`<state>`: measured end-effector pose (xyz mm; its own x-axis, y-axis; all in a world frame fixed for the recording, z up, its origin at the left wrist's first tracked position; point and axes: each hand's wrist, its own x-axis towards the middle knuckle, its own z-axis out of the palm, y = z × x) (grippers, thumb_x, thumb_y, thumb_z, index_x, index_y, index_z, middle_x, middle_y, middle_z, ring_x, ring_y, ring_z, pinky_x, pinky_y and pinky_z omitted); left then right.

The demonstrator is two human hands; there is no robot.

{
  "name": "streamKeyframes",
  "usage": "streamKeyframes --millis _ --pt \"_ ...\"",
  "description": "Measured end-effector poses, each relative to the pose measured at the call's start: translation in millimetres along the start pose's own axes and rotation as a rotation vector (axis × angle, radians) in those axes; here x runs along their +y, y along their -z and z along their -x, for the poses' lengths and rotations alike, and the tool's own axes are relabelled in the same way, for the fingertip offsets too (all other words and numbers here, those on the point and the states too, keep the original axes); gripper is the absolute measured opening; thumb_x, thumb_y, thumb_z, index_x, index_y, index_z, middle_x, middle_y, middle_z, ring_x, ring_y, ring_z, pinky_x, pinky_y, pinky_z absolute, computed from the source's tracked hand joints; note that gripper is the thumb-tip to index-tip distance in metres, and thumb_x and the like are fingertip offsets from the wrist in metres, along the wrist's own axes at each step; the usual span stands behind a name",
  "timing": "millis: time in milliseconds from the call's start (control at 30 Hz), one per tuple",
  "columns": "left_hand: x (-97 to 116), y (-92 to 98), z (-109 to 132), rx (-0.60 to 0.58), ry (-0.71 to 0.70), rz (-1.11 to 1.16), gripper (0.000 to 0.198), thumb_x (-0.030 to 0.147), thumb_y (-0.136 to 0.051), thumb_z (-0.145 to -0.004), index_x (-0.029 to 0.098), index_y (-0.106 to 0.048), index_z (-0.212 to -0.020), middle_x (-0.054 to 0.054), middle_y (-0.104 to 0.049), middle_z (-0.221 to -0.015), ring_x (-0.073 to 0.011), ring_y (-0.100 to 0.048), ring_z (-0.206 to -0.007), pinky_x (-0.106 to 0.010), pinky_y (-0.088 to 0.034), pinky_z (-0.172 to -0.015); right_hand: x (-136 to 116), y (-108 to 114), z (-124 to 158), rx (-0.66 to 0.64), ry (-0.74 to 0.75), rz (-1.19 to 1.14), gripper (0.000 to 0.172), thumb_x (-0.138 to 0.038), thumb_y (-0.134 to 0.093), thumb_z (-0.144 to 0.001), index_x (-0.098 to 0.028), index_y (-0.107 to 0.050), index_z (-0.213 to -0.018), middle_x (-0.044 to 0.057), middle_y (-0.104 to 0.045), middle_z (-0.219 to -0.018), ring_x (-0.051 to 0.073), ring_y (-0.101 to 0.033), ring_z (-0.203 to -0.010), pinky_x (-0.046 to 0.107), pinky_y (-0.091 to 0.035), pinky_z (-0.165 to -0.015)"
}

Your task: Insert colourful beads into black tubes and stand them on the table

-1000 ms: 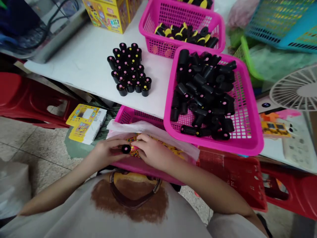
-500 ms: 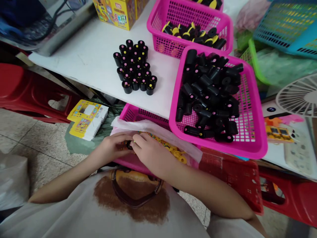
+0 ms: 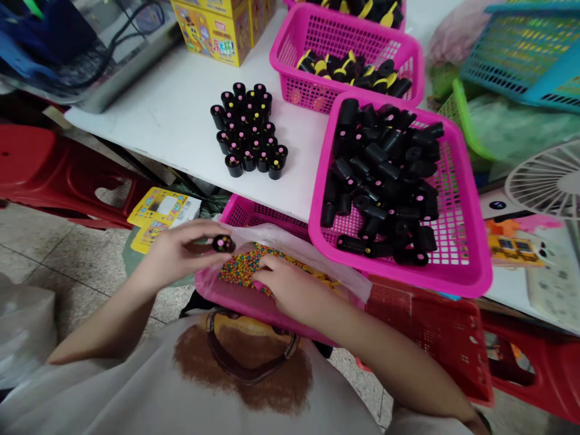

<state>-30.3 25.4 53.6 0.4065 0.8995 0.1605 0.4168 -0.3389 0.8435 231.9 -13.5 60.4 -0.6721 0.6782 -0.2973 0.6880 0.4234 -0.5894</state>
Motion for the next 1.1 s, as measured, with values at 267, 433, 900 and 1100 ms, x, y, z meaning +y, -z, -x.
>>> streamKeyframes --millis 267,433,900,1100 --pt "-40.9 30.4 -97.7 0.384 0.167 -0.084 0.077 0.027 -0.092 -0.069 0.03 -0.056 -0.137 -0.001 -0.075 -0.098 -0.0186 -0.074 -0.083 -0.032 -0.065 -0.08 6.4 -37.9 -45.9 -0.176 -0.199 0.334 0.035 0.007 -0.048 -0.091 -0.009 -0.074 -0.108 0.019 -0.071 -0.119 0.028 -0.072 -0.108 0.035 -0.057 -0.092" --pt "-71.7 26.7 -135.6 0.384 0.169 -0.084 0.086 0.028 -0.093 -0.066 0.027 -0.048 -0.139 -0.002 -0.071 -0.1 -0.0175 -0.071 -0.078 -0.032 -0.061 -0.076 -7.3 -57.3 -62.3 -0.146 -0.246 0.29 0.033 0.001 -0.044 -0.098 -0.009 -0.071 -0.115 0.019 -0.073 -0.119 0.028 -0.076 -0.105 0.035 -0.062 -0.083" --pt "102.2 -77.6 -198.1 -0.268 -0.619 -0.568 0.027 0.031 -0.075 -0.091 0.022 -0.073 -0.116 -0.007 -0.072 -0.112 -0.0281 -0.063 -0.115 -0.045 -0.044 -0.108 0.1 -58.4 -95.3 -0.16 0.028 0.174 0.028 -0.005 -0.057 -0.095 -0.017 -0.074 -0.114 0.011 -0.076 -0.123 0.026 -0.072 -0.101 0.032 -0.058 -0.079" --pt "133.8 -140.3 -229.3 -0.597 -0.451 -0.858 0.048 0.03 -0.083 -0.084 0.011 -0.073 -0.127 -0.019 -0.075 -0.117 -0.0384 -0.07 -0.114 -0.045 -0.057 -0.092 9.3 -60.8 -98.8 -0.145 0.056 0.062 0.036 0.0 -0.065 -0.083 -0.017 -0.075 -0.113 0.008 -0.08 -0.108 0.021 -0.07 -0.088 0.026 -0.051 -0.073"
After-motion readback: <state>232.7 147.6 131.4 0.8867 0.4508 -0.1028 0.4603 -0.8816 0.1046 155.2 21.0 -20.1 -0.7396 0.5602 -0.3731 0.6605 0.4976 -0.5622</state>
